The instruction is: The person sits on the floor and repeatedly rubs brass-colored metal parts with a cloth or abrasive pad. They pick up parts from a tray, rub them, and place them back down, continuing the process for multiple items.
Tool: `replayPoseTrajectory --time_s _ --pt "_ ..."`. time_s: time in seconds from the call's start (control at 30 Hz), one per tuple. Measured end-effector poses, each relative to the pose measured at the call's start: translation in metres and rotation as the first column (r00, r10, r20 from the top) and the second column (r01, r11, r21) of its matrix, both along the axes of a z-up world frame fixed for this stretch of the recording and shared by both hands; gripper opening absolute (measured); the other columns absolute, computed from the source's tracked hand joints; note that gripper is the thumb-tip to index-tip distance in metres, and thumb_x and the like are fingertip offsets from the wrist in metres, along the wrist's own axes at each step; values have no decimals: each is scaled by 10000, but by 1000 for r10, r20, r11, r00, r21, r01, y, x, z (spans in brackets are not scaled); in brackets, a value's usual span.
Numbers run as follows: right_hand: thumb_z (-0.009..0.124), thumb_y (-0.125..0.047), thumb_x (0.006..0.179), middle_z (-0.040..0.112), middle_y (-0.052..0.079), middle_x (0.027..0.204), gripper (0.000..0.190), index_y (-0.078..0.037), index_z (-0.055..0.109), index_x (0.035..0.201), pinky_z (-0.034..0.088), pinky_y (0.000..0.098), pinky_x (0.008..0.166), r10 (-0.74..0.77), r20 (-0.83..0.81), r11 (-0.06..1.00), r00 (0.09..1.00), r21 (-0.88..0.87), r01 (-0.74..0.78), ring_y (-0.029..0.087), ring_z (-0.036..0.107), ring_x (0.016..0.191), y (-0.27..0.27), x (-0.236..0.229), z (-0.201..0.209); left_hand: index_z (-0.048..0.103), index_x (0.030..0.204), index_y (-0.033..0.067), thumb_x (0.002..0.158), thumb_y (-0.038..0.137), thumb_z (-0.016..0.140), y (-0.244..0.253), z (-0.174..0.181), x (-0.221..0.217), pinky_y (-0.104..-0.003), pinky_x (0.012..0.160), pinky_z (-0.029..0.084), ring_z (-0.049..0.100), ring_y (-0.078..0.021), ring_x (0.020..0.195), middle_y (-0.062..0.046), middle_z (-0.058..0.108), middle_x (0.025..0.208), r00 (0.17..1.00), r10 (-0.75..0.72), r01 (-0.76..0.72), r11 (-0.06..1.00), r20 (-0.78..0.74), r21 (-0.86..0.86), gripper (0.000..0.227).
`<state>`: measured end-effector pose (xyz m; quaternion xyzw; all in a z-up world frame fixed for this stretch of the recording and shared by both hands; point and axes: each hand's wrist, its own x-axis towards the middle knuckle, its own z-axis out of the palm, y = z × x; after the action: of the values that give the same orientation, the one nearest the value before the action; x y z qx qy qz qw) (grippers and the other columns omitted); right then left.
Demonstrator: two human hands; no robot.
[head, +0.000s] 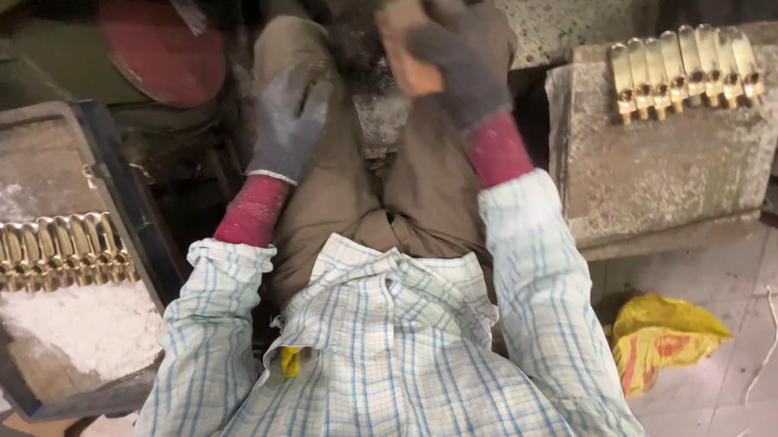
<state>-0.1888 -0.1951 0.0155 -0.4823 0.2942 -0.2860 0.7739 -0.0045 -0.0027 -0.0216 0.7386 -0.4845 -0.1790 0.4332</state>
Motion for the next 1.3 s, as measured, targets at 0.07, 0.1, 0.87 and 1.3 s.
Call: replayPoseTrajectory --time_s 0.07,0.1,0.87,1.3 --pt "781 -141 891 704 110 1143 474 91 650 1283 575 299 886 -22 -100 1000 995 6 23 171 693 1017 -2 37 -18 663 1240 -36 990 162 684 -3 9 -1 -460 1027 516 660 -422 1150 -256 690 1208 999 -6 6 1000 -40 6 320" --pt "804 -160 886 702 93 1120 460 71 643 1249 573 289 870 -10 -98 999 995 32 13 152 686 1004 -3 55 -31 661 1241 -38 981 155 678 -1 13 -1 -455 1020 519 662 -419 1140 -255 691 1198 997 -6 8 1000 -77 21 325" --pt "741 -147 916 688 106 1093 352 44 665 1201 561 305 839 -430 -485 894 761 -345 285 156 663 980 1 -204 -29 587 1341 4 1090 210 533 24 -45 30 -297 634 504 636 -178 812 -122 678 1069 516 110 -354 930 -850 -95 329" --pt "755 -355 927 667 311 1199 570 44 589 1298 507 491 957 -672 -735 732 95 -678 -71 464 640 1136 26 -286 -54 716 1165 -36 1048 149 624 35 25 55 -463 966 523 679 -404 1034 -243 706 1115 988 138 -152 956 70 252 237"
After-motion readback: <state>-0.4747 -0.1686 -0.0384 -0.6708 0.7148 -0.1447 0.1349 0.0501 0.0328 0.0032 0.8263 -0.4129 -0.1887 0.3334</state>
